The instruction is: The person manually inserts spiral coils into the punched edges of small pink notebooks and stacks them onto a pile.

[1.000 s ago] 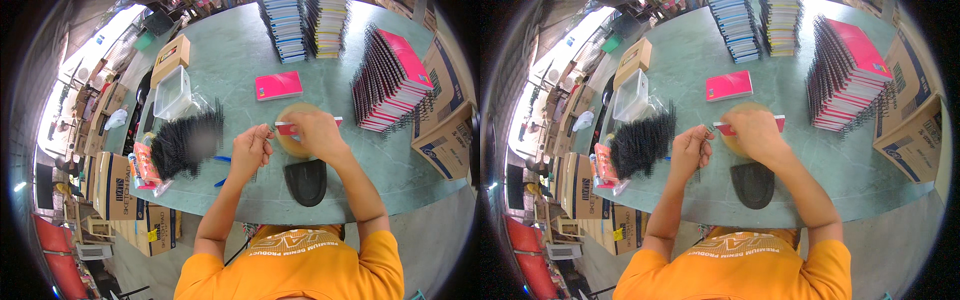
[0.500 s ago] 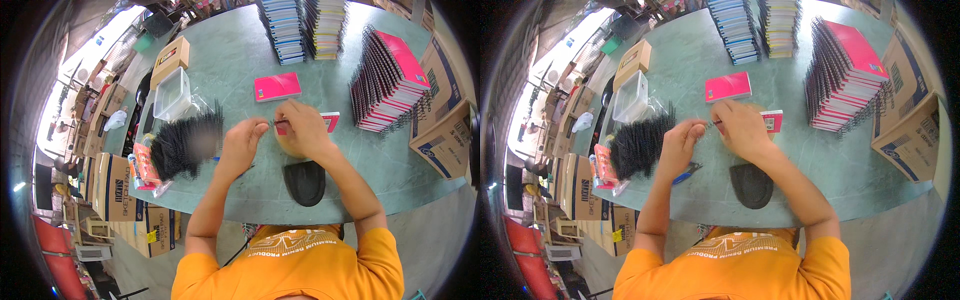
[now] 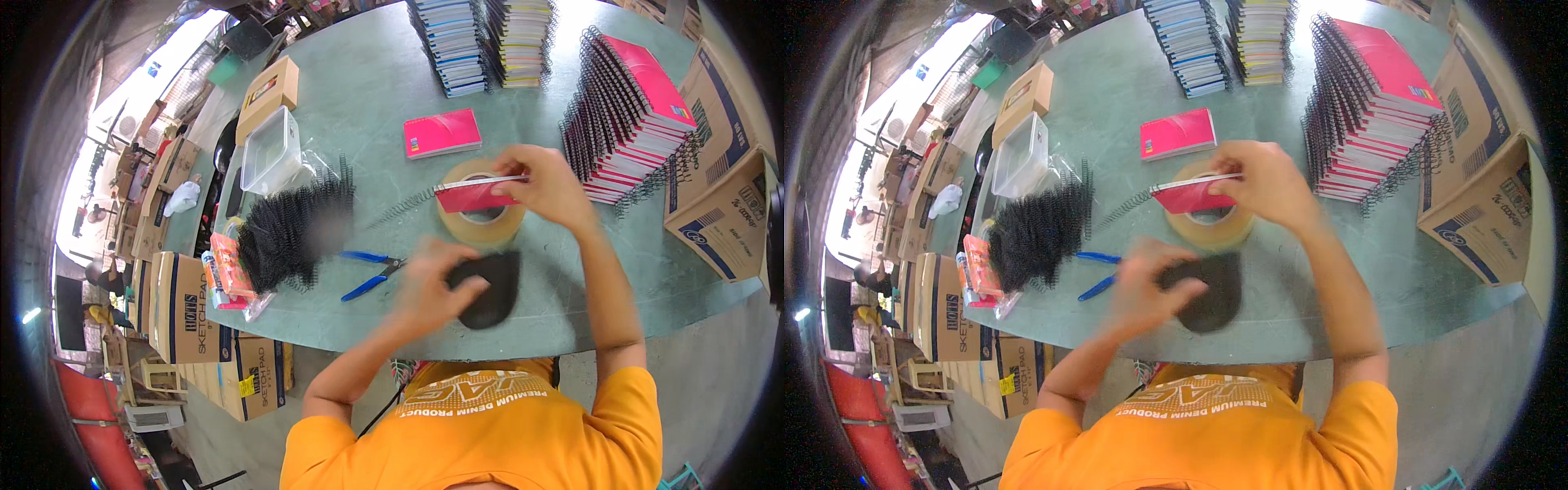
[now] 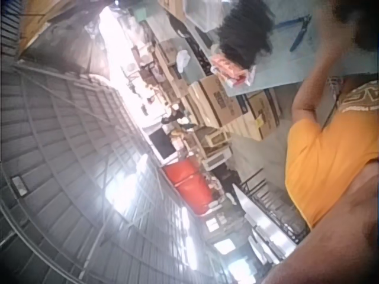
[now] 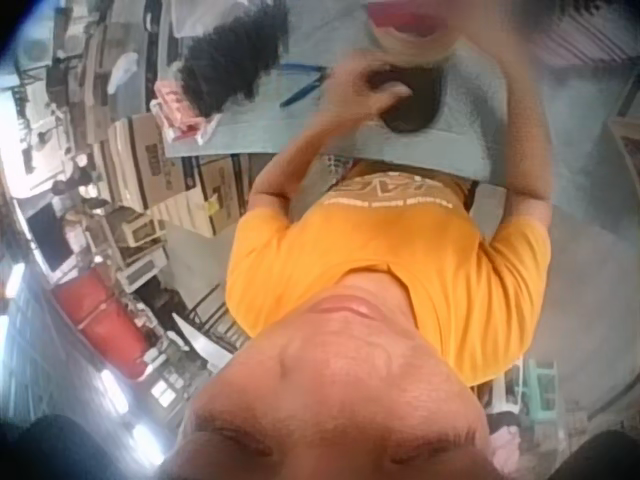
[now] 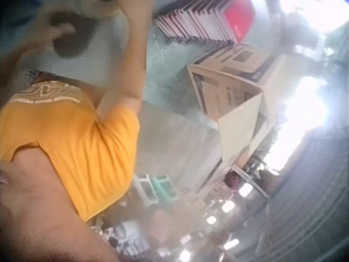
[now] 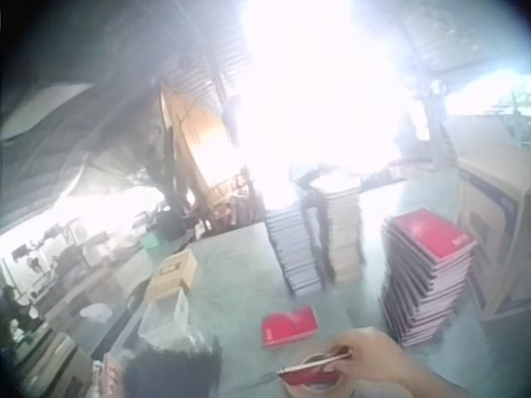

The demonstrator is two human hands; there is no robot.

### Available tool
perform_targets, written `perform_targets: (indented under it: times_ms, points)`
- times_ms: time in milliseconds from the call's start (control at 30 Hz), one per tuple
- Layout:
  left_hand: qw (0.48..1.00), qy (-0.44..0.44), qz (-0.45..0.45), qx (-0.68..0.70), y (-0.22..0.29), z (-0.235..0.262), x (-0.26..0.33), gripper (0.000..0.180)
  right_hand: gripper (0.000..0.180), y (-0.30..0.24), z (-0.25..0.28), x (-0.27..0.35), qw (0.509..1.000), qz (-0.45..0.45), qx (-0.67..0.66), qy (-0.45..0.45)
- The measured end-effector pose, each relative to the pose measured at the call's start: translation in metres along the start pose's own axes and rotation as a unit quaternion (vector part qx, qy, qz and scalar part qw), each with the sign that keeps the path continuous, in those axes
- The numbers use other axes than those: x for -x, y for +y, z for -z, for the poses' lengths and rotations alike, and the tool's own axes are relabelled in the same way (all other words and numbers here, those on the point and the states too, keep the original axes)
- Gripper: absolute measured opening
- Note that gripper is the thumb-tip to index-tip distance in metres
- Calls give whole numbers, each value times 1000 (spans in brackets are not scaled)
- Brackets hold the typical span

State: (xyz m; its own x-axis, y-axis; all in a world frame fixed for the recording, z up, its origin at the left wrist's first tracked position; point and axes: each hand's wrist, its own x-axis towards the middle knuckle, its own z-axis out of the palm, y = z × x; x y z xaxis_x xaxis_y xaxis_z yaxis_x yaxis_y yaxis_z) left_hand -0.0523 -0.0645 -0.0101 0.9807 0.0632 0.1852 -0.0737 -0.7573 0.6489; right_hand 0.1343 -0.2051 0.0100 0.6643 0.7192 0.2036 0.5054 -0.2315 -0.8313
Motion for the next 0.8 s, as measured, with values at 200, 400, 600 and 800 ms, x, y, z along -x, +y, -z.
perform_targets:
  times_ms: [200,400,600,800]
  points:
    - [995,98,10,-17,-11,48,-28,36,24,29,-15,7,945,-90,-314,4]
    - [976,216,-5,10,-9,66,-30,36,28,38,-16,4,961,-34,-275,-26]
    - [982,176,-31,-66,-7,64,-32,33,31,44,-22,6,962,-37,-266,-52]
    - [997,52,10,-59,-6,61,-41,34,30,34,-22,-2,949,-24,-309,-65]
